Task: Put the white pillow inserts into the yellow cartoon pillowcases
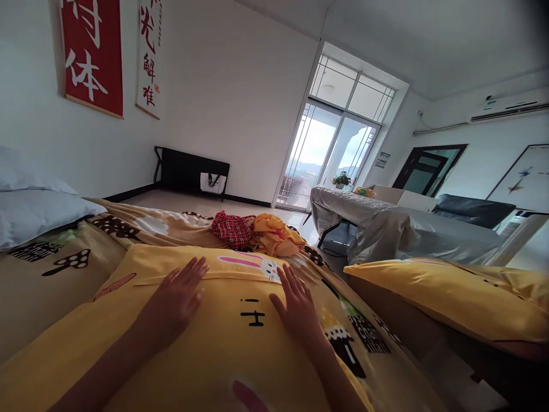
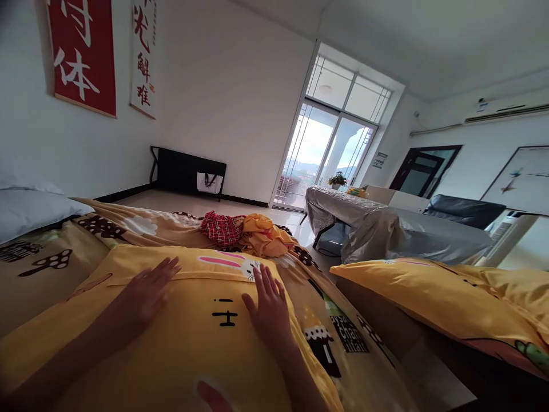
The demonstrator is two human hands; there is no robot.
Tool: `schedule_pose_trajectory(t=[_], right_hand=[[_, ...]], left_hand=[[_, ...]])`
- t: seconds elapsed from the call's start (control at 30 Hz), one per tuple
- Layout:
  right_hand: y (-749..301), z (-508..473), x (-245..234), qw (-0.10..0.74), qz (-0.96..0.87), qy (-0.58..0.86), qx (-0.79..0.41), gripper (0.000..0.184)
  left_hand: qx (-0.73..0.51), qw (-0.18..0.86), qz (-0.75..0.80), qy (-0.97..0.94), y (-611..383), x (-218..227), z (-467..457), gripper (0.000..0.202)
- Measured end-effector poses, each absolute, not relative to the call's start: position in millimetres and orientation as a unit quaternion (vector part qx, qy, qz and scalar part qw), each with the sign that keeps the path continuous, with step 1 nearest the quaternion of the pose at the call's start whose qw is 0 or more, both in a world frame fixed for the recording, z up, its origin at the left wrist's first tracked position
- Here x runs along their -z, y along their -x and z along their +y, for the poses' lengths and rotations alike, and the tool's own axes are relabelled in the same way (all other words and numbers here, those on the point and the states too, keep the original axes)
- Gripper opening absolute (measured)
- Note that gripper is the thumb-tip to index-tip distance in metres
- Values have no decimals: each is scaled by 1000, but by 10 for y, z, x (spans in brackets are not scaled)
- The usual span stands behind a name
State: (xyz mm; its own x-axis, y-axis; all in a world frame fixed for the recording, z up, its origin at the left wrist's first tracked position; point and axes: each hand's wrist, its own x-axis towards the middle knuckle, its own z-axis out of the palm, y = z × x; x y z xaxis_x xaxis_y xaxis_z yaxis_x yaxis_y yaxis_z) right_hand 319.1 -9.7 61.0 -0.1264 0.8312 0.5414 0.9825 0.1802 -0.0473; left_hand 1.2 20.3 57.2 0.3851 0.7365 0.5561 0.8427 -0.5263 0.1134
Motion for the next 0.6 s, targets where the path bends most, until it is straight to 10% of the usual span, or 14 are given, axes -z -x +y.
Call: schedule_pose_trajectory(t=[0.2, 0.6], right_hand=[[-2972, 344, -199, 160, -746, 647, -19, 60], [-3831, 110, 265, 154, -679, 717, 24, 58]], left_hand=[[207, 4, -548, 810, -136, -131, 636, 54], [202, 68, -625, 751, 840, 372, 483, 59]])
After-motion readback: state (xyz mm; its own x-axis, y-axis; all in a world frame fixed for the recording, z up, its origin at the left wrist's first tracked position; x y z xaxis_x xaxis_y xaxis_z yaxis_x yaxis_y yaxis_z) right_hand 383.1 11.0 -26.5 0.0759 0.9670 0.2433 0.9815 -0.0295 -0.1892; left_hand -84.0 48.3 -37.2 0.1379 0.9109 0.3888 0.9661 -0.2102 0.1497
